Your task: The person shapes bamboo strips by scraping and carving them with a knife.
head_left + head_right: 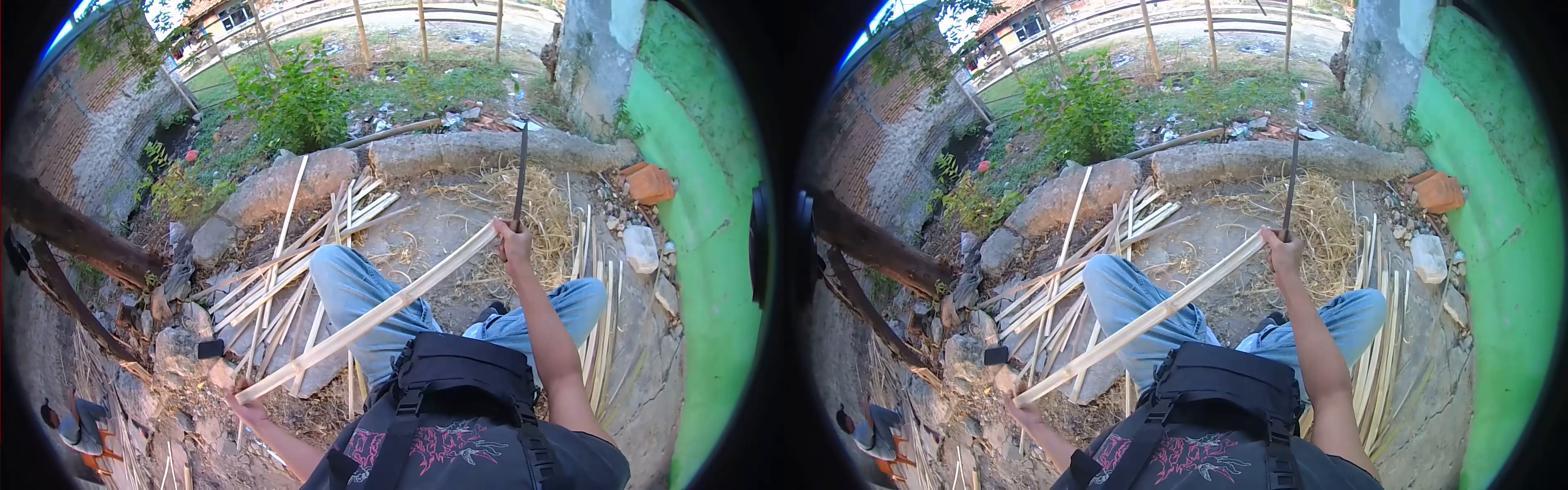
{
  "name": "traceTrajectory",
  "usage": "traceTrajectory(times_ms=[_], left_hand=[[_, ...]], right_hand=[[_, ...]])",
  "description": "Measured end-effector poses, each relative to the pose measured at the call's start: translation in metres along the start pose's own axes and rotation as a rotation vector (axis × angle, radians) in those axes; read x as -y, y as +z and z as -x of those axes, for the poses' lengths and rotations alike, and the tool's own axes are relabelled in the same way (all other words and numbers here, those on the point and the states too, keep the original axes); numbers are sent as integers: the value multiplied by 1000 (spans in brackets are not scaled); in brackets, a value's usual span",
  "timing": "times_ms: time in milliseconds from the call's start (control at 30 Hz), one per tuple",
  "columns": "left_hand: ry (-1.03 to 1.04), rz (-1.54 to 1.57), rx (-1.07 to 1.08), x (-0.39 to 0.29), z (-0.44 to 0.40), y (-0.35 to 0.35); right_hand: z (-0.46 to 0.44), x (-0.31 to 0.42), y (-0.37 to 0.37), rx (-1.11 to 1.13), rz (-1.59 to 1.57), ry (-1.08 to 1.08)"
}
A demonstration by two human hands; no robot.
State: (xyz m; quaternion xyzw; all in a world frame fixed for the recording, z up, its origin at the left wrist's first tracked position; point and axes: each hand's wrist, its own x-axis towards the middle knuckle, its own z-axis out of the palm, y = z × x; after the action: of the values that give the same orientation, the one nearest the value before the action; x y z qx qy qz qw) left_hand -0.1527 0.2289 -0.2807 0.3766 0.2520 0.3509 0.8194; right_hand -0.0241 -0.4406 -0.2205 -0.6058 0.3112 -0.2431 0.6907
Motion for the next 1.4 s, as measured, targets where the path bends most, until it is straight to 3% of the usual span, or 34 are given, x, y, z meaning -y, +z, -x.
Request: traceTrajectory(times_ms=[33,133,167,267,333,400,467,567,667,767,900,1000,1100,1200,1400], left_hand=[[-108,-275,-59,3,-14,-24],[263,-975,-260,22,-48,-29],[379,-848,-228,30,-40,1],[503,-1055,257,28,35,142],[225,-1067,688,40,101,224],[223,-1112,1251,78,139,259],[-11,-1038,1528,119,167,271],[-68,-1351,1665,145,177,285],[-130,-1273,1638,154,171,275],[-351,-1215,1561,140,171,268],[-468,-1116,1478,138,172,261],[-579,-1037,1420,136,189,267],[-639,-950,1375,153,196,268],[-667,-921,1353,164,202,272],[-798,-912,1356,183,214,272]], right_hand=[[-2,2,2,-27,37,-21],[-5,7,4,-61,76,-56],[-5,11,6,-56,85,-71],[2,24,9,-7,96,-136],[-1,25,8,42,84,-166],[8,38,7,45,142,-184],[9,44,2,40,202,-199],[14,54,-4,70,143,-136],[9,60,-11,87,139,-70],[-11,64,-24,98,291,4],[-37,39,-48,-9,795,-421],[-4,43,-43,113,726,-190],[30,13,-41,0,699,-486],[72,25,-38,212,846,-359],[93,-8,-28,411,1103,-518]])
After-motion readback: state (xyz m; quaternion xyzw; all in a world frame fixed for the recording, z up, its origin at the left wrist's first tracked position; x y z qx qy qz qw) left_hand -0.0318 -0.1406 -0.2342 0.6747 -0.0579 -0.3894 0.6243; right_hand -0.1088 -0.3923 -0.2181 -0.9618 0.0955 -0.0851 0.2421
